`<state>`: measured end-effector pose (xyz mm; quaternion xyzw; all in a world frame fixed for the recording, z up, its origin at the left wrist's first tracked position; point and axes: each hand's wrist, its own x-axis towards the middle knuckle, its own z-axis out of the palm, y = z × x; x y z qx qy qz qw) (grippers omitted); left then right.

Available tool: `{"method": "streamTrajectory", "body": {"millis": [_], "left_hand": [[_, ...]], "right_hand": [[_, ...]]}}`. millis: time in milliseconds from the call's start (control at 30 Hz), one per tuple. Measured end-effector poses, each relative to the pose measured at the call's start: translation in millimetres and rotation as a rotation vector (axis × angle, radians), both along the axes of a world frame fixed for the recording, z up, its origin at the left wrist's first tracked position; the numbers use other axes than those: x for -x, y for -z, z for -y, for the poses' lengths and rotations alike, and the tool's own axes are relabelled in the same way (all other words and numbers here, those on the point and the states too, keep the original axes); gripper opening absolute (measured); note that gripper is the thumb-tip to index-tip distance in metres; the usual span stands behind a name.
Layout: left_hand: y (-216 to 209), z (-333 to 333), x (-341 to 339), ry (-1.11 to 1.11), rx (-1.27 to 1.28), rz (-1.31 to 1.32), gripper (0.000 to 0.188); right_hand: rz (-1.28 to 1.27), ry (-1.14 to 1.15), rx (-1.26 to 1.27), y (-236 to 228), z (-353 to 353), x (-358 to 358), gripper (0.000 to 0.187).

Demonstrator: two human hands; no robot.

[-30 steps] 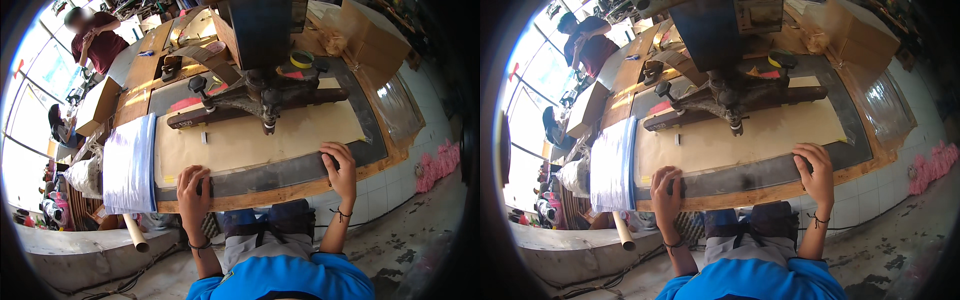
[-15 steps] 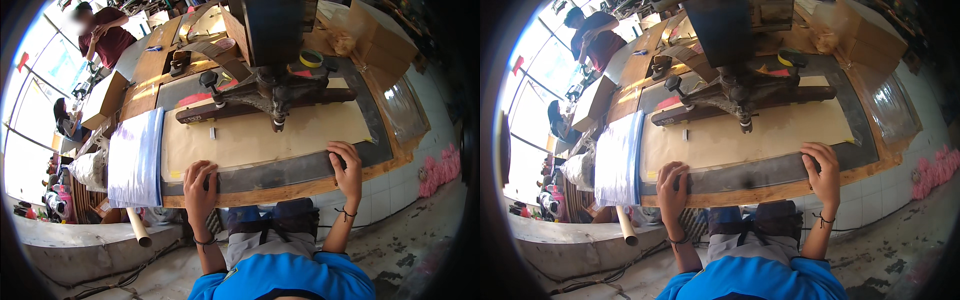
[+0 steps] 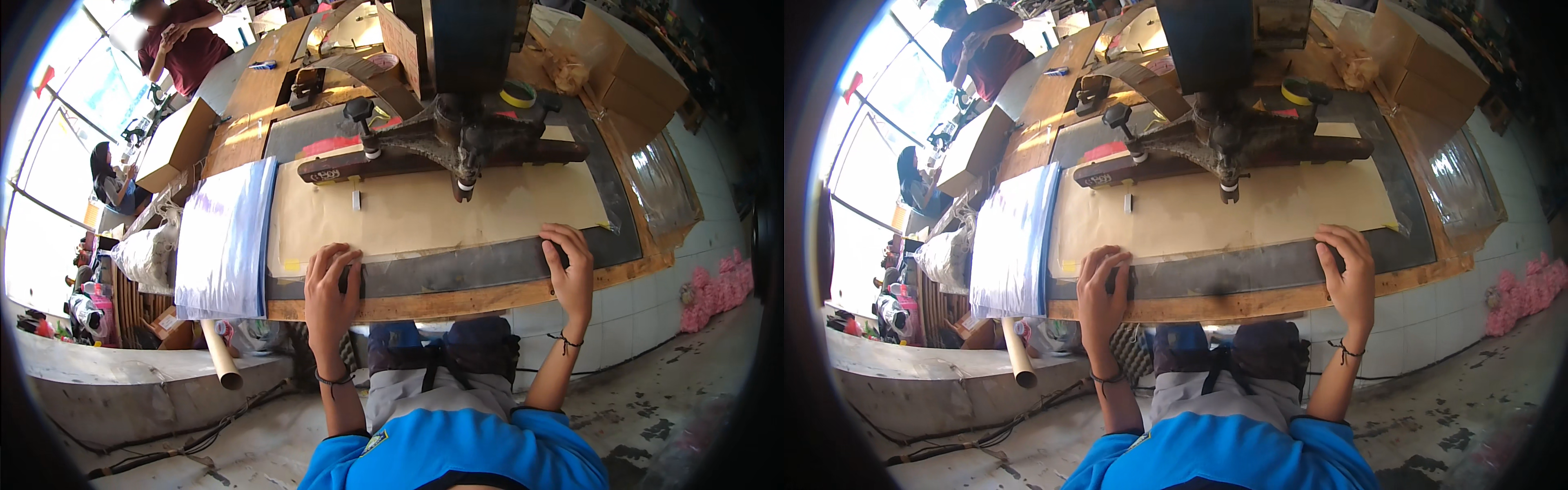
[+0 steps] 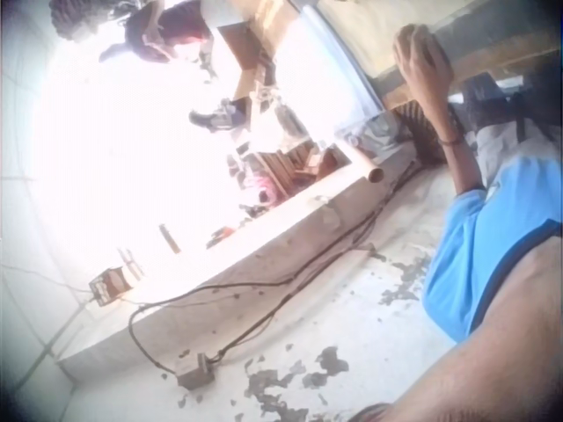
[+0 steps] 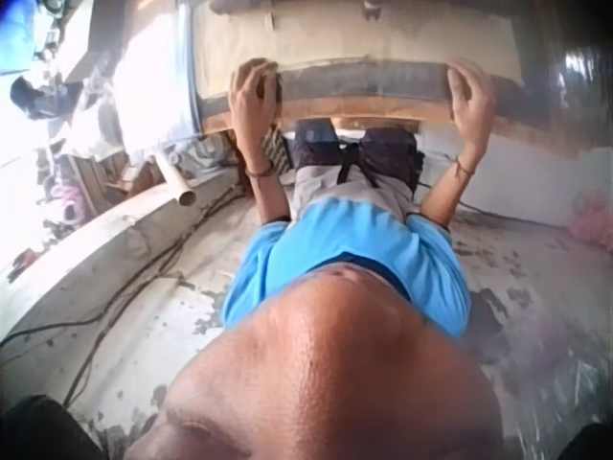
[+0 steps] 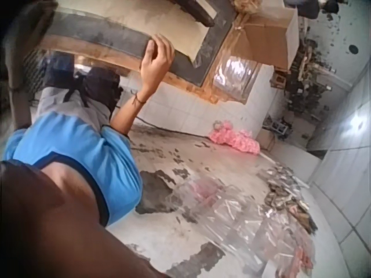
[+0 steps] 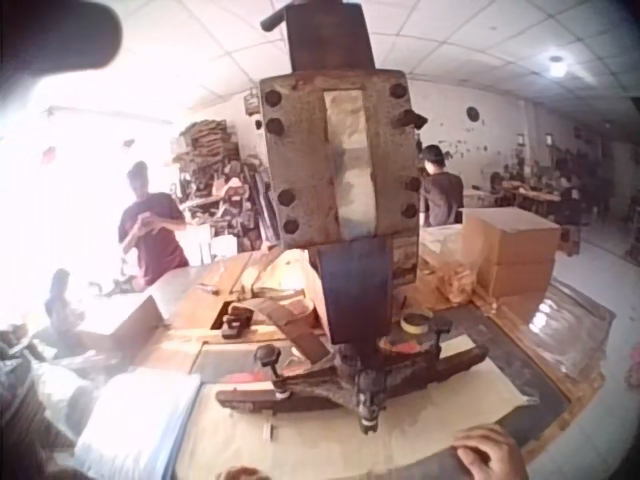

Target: The person operates an industrial heat-press or stamping machine to process thin sheets of material. They align the sheet on the platform, press it using the overhead mechanism, and then remove the processed item.

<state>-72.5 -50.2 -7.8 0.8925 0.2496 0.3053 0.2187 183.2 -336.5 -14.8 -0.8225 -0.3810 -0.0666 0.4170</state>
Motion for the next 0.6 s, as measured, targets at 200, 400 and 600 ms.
{"method": "streamTrajectory", "body": {"millis": [200,400,600], "left_hand": [[0.2,1.8,-1.9,-0.003,0.013,0.006,0.016],[0.9,0.0,2.0,0.014,-0.007,0.008,0.016],[1.4,1.0,4.6,0.020,-0.009,0.033,0.017]], "right_hand": [[-0.007,0.004,0.006,4.7,1.1,-3.3,0.023],[0.013,-0.006,0.006,2.2,0.9,-0.6,0.024],[0.027,-0.013,0.003,2.5,0.1,0.5,0.024]]}}
